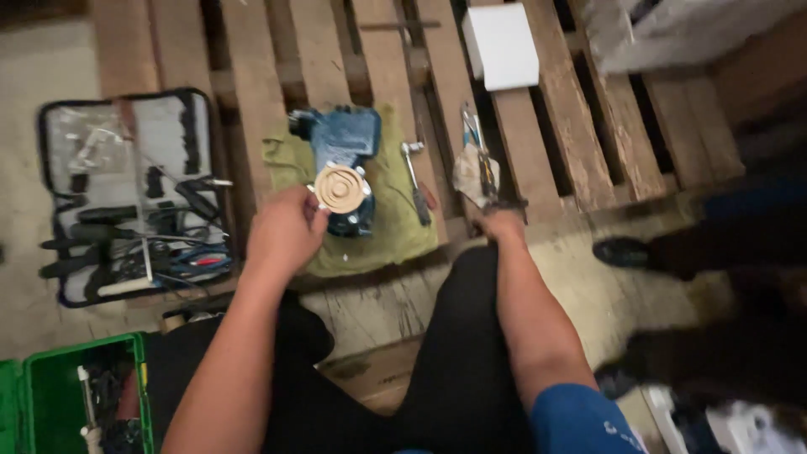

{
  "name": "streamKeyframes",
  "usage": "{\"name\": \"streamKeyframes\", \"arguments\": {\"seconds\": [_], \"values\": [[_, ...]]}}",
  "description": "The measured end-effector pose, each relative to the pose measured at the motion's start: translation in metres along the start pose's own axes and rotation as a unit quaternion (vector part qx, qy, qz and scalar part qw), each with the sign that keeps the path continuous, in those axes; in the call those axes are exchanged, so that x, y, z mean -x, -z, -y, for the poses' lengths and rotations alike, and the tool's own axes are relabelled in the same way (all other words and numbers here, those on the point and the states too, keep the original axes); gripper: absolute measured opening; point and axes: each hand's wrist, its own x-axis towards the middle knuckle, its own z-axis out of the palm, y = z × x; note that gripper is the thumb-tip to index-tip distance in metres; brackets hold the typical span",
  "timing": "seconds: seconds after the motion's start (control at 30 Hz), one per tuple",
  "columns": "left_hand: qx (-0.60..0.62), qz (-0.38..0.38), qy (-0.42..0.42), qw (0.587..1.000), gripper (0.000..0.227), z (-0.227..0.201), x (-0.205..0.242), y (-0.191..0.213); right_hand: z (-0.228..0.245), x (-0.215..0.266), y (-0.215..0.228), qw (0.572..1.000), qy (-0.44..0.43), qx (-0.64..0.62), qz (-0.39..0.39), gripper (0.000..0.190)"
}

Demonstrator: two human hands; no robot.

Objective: The person sits on the floor and works on a blue water pump unit placed on a green cloth. They handle a manual, use a wrench to tighten bolts on the pump, and use a T-handle tool to adjust the central brass component.

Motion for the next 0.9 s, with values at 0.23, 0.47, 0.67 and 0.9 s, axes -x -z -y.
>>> {"name": "streamKeyframes", "arguments": {"seconds": [0.23,0.47,0.67,0.9], "values": [[0.024,0.024,0.053,0.998,0.029,0.022,-0.001,0.006,-0.006,-0.015,-0.003,0.999,-0.018,0.032,-0.03,0.07],[0.0,0.037,0.029,0.999,0.032,0.036,-0.015,-0.013,0.006,0.071,0.039,0.986,0.078,-0.129,-0.065,0.038],[0.01,0.042,-0.003,0.999,0.031,0.032,0.004,-0.001,-0.013,0.119,0.064,0.971,0.03,-0.234,-0.045,0.034],[-0.011,0.029,0.005,1.0,0.031,0.031,0.01,0.009,-0.048,0.158,0.068,0.939,-0.014,-0.332,-0.089,0.024]]}}
